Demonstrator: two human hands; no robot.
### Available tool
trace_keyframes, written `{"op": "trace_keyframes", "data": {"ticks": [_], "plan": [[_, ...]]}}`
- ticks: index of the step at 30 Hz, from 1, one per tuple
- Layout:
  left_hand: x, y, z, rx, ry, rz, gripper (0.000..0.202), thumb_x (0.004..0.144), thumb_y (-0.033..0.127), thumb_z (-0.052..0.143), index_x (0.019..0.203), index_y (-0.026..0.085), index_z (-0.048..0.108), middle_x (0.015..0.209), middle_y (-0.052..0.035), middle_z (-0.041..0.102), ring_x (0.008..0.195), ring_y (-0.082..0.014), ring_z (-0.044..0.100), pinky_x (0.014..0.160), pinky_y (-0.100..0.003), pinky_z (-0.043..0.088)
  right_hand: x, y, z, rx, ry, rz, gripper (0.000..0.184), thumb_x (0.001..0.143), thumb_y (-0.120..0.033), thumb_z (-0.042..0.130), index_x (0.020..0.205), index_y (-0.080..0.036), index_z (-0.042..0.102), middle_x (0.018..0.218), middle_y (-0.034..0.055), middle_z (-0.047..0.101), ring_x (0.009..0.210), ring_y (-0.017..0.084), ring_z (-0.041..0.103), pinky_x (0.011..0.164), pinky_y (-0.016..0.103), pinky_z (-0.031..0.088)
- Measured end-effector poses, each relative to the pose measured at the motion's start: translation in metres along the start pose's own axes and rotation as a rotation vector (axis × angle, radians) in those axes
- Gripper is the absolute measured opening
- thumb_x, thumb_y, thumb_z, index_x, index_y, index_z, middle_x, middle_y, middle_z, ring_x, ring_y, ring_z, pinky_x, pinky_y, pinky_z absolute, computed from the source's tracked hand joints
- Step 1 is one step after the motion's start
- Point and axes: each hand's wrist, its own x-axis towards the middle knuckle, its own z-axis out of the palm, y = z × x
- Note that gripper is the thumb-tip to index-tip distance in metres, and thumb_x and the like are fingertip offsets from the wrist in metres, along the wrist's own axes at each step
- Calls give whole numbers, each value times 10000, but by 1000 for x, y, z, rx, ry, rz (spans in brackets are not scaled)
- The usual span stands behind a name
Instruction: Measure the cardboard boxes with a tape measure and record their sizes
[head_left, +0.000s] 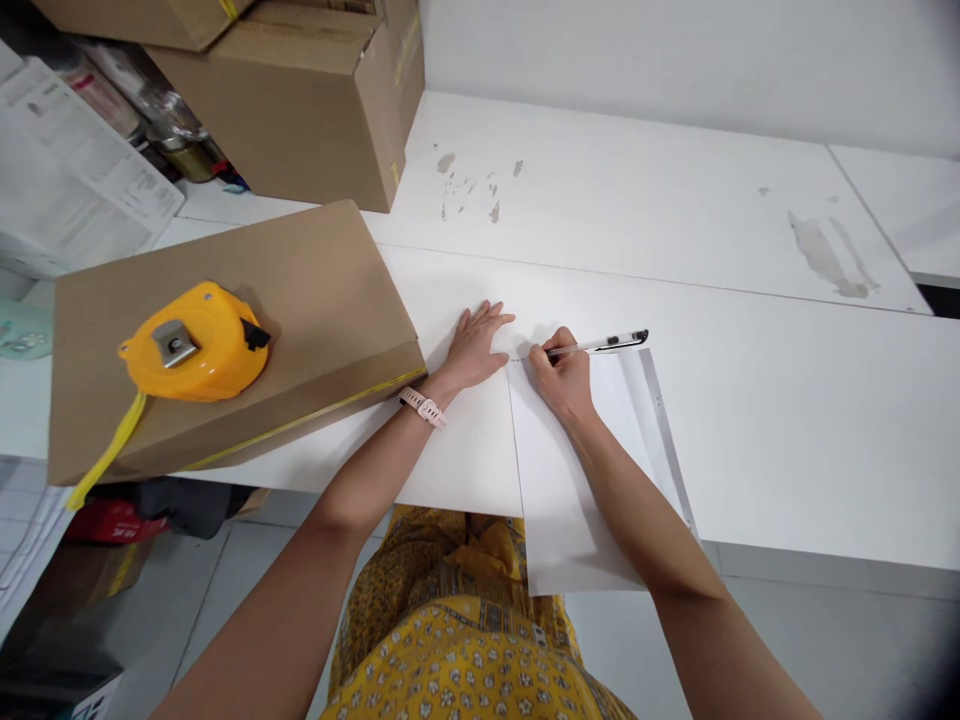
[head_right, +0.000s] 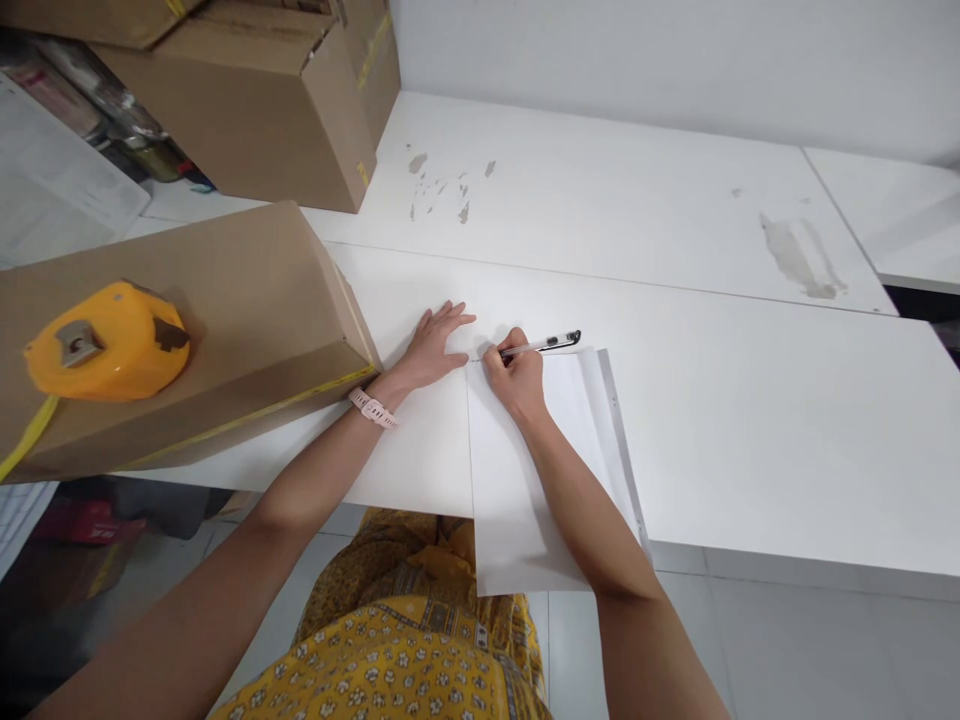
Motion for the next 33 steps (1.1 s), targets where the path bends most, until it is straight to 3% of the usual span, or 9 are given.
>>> {"op": "trace_keyframes", "data": {"ticks": [14, 17, 19, 22, 25, 29, 33], "plan": [[-1, 1, 0, 12, -8, -10, 687, 790, 93, 621, 1466, 160, 522, 1686, -119, 324, 1609, -252, 157, 1311, -488, 46, 0, 4, 1, 32, 52, -18, 269, 804, -257, 638, 694, -248, 393, 592, -80, 395, 563, 107, 372, 553, 270, 321], [1, -1, 0, 25, -8, -4, 697, 787, 102, 628, 1472, 173, 518, 1690, -107, 320, 1610, -249, 151, 1312, -485, 45, 1, 5, 2, 80, 159, -59, 276, 884, -363, 630, 748, -252, 418, 626, -70, 440, 579, 114, 425, 566, 269, 361], [1, -2, 1, 34, -7, -4, 702, 786, 110, 631, 1475, 185, 515, 1691, -100, 319, 1610, -246, 150, 1310, -485, 43, 3, 2, -3, 87, 164, -88, 256, 947, -475, 572, 852, -253, 488, 669, -52, 543, 594, 126, 502, 589, 276, 410], [0, -3, 0, 39, -13, -10, 696, 792, 126, 632, 1475, 179, 511, 1689, -115, 317, 1610, -244, 151, 1307, -486, 40, 3, -5, -29, -67, 80, -146, 331, 1007, -557, 453, 1025, -252, 581, 787, 2, 702, 699, 171, 651, 680, 313, 491], [-1, -4, -2, 23, -9, 3, 679, 793, 134, 637, 1462, 164, 522, 1685, -139, 319, 1608, -246, 161, 1304, -484, 38, -11, -3, -74, -418, 3, -288, 354, 1038, -498, 402, 1074, -248, 650, 987, 65, 779, 942, 243, 722, 842, 390, 516], [0, -2, -4, -46, 33, -9, 670, 754, 99, 654, 1413, 182, 567, 1664, -141, 366, 1599, -259, 200, 1299, -501, 40, -49, 27, -126, -798, -99, -386, 383, 1023, -464, 431, 1235, -239, 658, 1373, 112, 692, 1376, 326, 556, 1099, 495, 412], [-25, 23, -7, -57, 44, -15, 653, 786, 95, 623, 1430, 177, 553, 1648, -171, 386, 1584, -301, 243, 1286, -540, 126, -74, 60, -134, -874, -128, -280, 496, 1021, -503, 390, 1395, -228, 563, 1551, 101, 546, 1497, 301, 428, 1189, 494, 332]]}}
